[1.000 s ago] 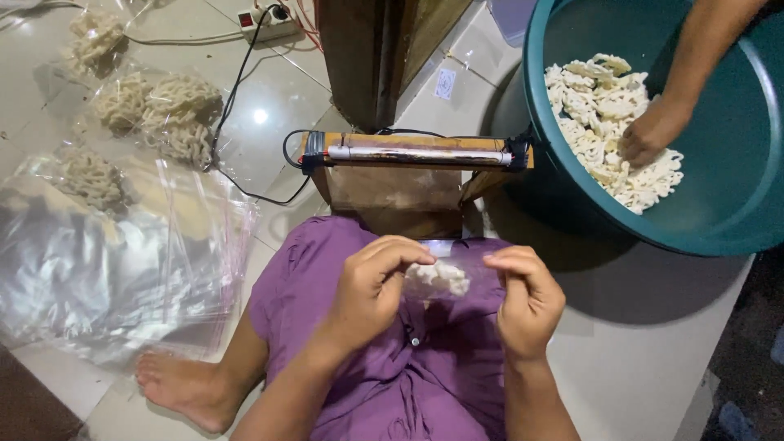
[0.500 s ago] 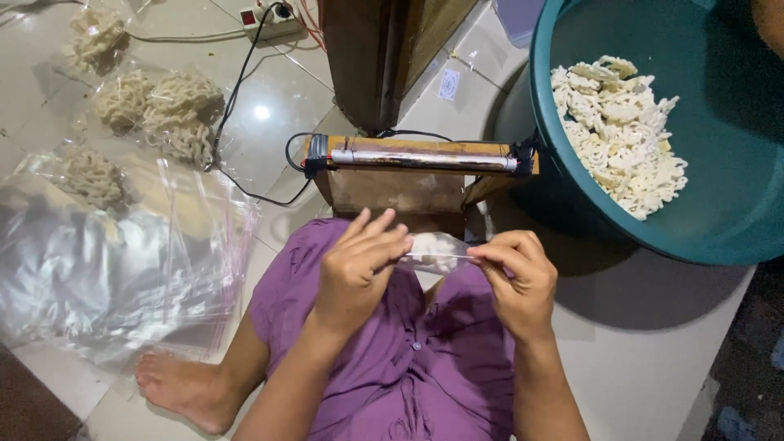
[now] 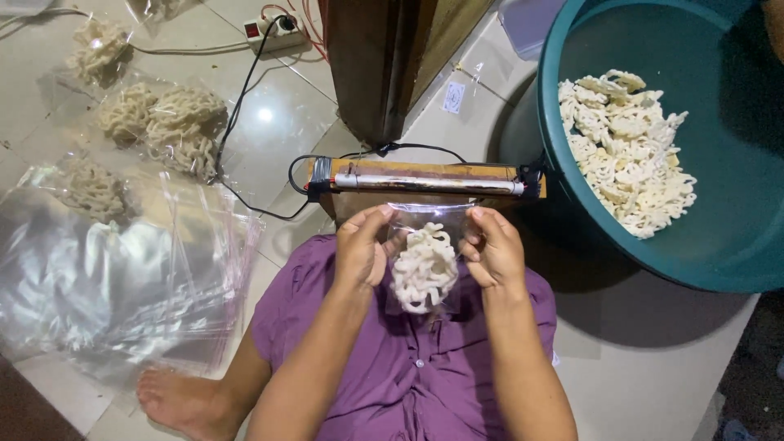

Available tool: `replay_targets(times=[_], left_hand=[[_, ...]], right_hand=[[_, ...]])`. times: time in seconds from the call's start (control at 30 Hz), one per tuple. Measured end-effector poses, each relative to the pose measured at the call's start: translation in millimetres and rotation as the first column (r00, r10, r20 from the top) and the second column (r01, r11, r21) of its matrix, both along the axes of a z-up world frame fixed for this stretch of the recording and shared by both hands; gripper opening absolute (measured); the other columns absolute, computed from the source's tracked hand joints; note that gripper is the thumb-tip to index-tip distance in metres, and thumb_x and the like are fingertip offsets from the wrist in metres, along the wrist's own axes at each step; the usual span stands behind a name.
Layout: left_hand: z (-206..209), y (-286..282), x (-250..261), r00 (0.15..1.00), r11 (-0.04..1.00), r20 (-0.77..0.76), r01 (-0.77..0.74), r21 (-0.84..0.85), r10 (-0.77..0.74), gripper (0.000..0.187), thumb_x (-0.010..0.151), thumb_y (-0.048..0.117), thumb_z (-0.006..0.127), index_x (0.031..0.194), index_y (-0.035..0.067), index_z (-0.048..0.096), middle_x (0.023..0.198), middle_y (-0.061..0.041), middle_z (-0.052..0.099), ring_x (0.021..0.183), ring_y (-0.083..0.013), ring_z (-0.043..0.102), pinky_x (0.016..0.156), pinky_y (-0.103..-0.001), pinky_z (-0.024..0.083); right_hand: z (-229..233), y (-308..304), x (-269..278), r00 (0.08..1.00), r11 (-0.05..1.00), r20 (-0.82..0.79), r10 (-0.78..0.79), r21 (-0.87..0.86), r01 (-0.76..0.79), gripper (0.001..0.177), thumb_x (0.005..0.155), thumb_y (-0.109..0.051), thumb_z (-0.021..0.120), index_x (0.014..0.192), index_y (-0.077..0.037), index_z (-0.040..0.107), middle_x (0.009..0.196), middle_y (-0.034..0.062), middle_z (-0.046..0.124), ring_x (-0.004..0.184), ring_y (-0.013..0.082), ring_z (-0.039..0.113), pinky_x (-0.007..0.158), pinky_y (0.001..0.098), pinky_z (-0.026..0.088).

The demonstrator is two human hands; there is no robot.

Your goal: Packaging small white snacks into plastic bags and sealing them using a manual heat sealer.

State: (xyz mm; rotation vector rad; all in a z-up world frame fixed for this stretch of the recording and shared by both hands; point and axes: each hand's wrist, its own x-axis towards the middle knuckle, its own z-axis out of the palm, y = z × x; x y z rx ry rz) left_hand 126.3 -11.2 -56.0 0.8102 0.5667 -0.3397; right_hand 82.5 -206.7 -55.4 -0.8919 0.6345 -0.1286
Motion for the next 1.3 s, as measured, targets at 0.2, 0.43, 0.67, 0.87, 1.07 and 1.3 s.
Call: replay_targets(times=[0.2,0.43,0.67,0.87,1.07,1.3], left_hand=[[1.5,-12.0,6.6,0.994,0.995,-0.054,-0.098,0.022,0.099,0.014,0.087,0.011,0.079,0.098,0.003,0.073,0.088,-0.007,0.074,0.078,-0.0150,0.072,0.068,-0.031,0.067],[5.7,-16.2,9.8,0.988,0.991,-0.085,-0.125,0.038,0.128,0.011,0.085,0.010,0.080,0.094,0.005,0.073,0.083,-0.006,0.074,0.077,-0.0140,0.070,0.068,-0.032,0.067],[1.6,-16.1,9.8,0.986,0.990,-0.091,-0.138,0.033,0.140,0.010,0.085,0.010,0.081,0.092,0.007,0.073,0.084,-0.005,0.075,0.078,-0.0131,0.071,0.068,-0.032,0.067],[22.4,-13.7,-2.7,0.991,0.989,0.013,-0.135,0.053,0.135,0.007,0.088,0.008,0.078,0.090,0.005,0.073,0.082,-0.004,0.073,0.078,-0.0126,0.070,0.072,-0.032,0.066],[44.2,-7.0,-40.3,0.676,0.932,0.725,-0.162,0.325,-0.135,0.007,0.081,0.002,0.082,0.078,0.002,0.075,0.078,-0.013,0.072,0.075,-0.0233,0.069,0.070,-0.037,0.061],[53.7,12.9,-67.9,0.564,0.937,0.821,-0.325,0.125,0.086,0.011,0.087,0.001,0.071,0.078,-0.004,0.068,0.075,-0.023,0.066,0.075,-0.0357,0.065,0.070,-0.046,0.057]], right_hand=[[-11.7,6.3,11.6,0.986,0.984,-0.022,-0.168,0.062,0.169,0.007,0.089,-0.006,0.077,0.087,-0.007,0.071,0.057,-0.0043,0.034,0.046,0.0065,0.035,0.035,0.0164,0.026],[-6.7,9.0,14.3,0.981,0.980,-0.032,-0.190,0.048,0.192,0.006,0.089,-0.006,0.077,0.088,-0.006,0.071,0.055,-0.0057,0.030,0.044,0.0064,0.034,0.035,0.0162,0.027],[-6.5,9.3,14.2,0.979,0.979,-0.044,-0.197,0.040,0.199,0.006,0.089,-0.006,0.078,0.088,-0.005,0.072,0.056,-0.0054,0.029,0.044,0.0061,0.034,0.034,0.0156,0.027],[-2.7,6.4,4.6,0.983,0.983,-0.008,-0.182,-0.011,0.182,0.005,0.091,-0.006,0.075,0.090,-0.005,0.070,0.059,-0.0041,0.033,0.047,0.0067,0.035,0.036,0.0157,0.028],[80.9,25.6,-36.5,0.890,0.216,0.364,0.275,-0.925,0.312,0.018,0.085,-0.022,0.087,0.097,-0.012,0.079,0.093,0.0069,0.068,0.095,0.0280,0.060,0.090,0.0404,0.047],[42.7,-22.5,-61.5,0.943,0.265,0.303,0.138,-0.929,0.259,0.020,0.111,-0.011,0.057,0.095,-0.006,0.069,0.092,0.0100,0.063,0.091,0.0283,0.062,0.087,0.0384,0.049]])
